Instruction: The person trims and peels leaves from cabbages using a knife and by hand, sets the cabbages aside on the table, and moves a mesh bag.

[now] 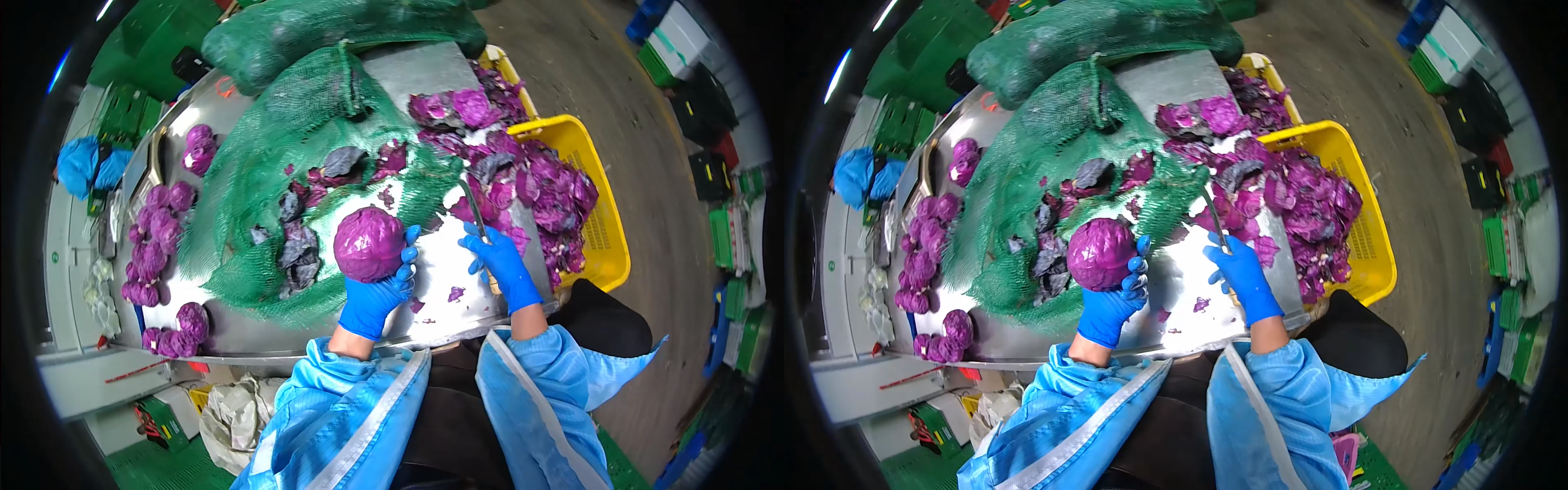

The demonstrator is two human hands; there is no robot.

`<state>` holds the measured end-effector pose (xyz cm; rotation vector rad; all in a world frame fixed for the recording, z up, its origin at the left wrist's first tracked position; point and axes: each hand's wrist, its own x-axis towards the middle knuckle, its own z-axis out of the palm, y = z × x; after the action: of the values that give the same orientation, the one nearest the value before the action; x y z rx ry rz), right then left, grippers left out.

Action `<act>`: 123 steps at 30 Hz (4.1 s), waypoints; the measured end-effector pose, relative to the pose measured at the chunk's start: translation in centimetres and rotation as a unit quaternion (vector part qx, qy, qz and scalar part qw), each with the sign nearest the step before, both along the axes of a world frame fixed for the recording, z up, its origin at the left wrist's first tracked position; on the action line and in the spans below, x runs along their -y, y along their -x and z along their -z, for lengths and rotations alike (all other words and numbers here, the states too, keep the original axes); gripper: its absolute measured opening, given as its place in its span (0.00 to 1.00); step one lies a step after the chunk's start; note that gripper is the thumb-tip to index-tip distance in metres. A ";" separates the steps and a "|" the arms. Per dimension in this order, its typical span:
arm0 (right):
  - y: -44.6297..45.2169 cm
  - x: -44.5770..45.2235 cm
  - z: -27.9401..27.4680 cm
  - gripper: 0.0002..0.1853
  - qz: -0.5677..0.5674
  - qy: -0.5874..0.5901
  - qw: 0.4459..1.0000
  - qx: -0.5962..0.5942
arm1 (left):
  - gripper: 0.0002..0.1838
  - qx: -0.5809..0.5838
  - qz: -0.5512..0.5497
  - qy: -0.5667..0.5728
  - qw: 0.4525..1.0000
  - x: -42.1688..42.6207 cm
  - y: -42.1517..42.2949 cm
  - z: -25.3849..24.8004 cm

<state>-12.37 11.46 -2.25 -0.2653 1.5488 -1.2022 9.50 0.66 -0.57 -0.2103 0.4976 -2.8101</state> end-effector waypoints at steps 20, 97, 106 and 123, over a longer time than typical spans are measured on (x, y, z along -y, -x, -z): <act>3.6 0.8 6.9 0.19 0.091 0.065 0.990 -0.088 | 0.42 0.326 -0.718 -0.084 0.609 19.1 -43.0 4.7; -8.7 -5.5 -5.3 0.13 -0.182 -0.020 0.907 -0.378 | 0.65 0.547 -0.140 0.761 0.320 -3.4 -2.8 -1.2; -9.2 -4.7 1.5 0.12 -0.206 -0.039 0.895 -0.394 | 0.62 0.532 -0.178 0.778 0.283 -2.9 -1.7 -1.9; -6.1 -3.2 2.4 0.15 -0.350 -0.063 0.836 -0.417 | 0.58 0.577 -0.182 0.752 0.261 -5.1 -1.7 -2.4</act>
<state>-6.23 14.67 -4.67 -1.2819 1.9723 -0.3705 11.19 5.72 1.85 1.1017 -2.1143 -1.0856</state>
